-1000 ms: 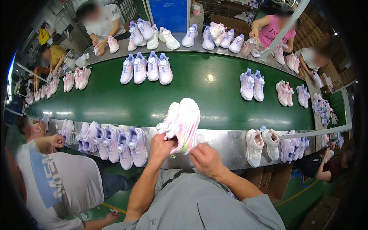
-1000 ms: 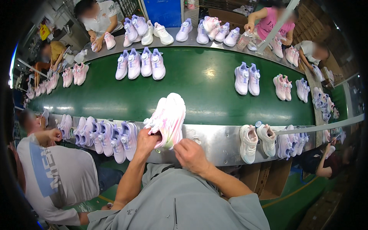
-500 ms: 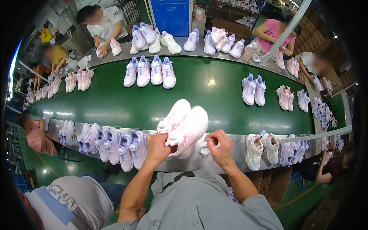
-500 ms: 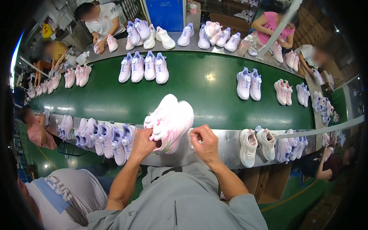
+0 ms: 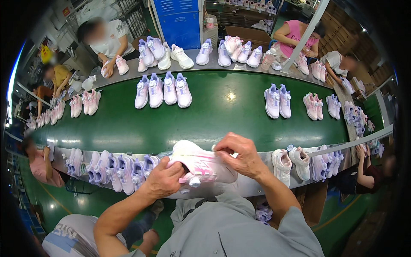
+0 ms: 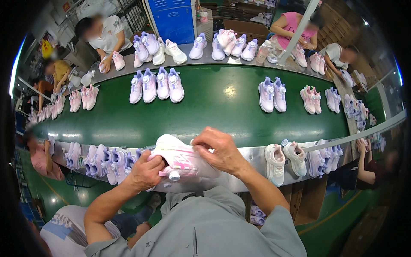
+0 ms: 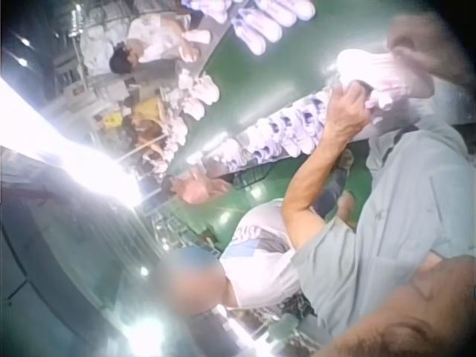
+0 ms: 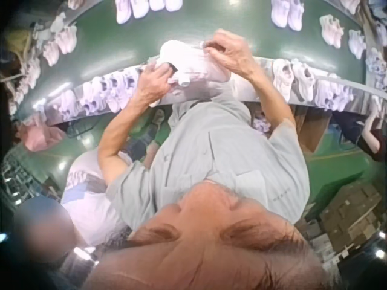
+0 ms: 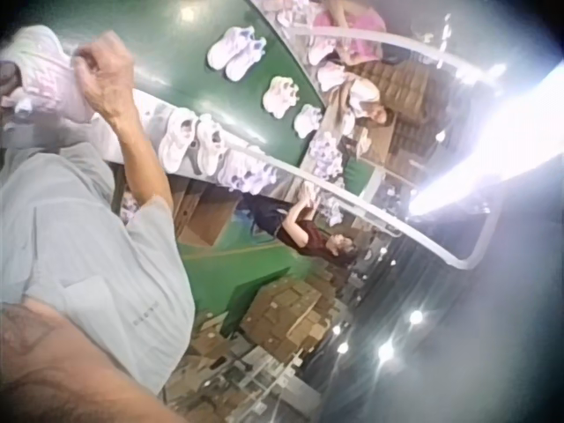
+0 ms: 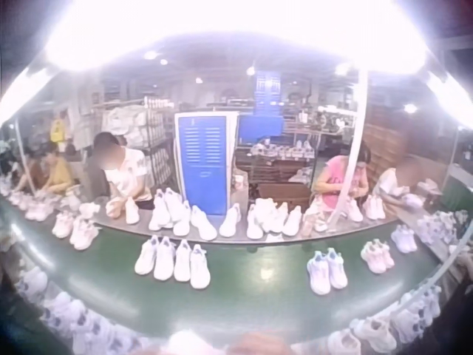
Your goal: The person picks up pairs of sneakers from a moving conveyor belt, rotates them to view different sides, and places them back on the belt. The person repeats this process for multiple pairs of shoes.
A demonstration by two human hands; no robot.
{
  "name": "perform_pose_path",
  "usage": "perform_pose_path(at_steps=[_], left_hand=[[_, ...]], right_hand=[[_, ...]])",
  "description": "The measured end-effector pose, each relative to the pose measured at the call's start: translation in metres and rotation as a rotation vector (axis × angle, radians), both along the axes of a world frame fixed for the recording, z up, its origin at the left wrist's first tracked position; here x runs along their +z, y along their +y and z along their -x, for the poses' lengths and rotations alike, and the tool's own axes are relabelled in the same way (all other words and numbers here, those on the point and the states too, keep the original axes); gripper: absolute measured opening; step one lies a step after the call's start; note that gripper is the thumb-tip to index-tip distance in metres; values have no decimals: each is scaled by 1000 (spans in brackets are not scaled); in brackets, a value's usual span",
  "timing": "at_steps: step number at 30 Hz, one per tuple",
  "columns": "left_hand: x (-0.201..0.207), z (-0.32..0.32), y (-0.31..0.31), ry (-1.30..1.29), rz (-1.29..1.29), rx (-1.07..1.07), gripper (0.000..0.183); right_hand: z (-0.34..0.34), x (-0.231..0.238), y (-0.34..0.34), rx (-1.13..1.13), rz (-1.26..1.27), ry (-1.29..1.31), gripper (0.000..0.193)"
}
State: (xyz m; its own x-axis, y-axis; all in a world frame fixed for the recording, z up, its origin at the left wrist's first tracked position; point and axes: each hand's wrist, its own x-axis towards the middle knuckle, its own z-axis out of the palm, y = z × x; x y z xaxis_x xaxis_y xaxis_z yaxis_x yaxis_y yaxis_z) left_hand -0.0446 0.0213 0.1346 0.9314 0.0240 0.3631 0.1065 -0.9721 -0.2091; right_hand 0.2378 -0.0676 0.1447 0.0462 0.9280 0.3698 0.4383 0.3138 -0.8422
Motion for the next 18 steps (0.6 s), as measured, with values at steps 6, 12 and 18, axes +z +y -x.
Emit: perform_pose_path(at_steps=[6,12,18], left_hand=[[-2,1,-3,49,-62,-71,18],[1,10,3,111,-92,-86,23],[-8,1,7,23,-166,-188,11]], right_hand=[[17,-10,20,197,-85,-152,16],[3,-11,2,244,-39,-246,14],[24,-3,17,181,-20,-163,11]])
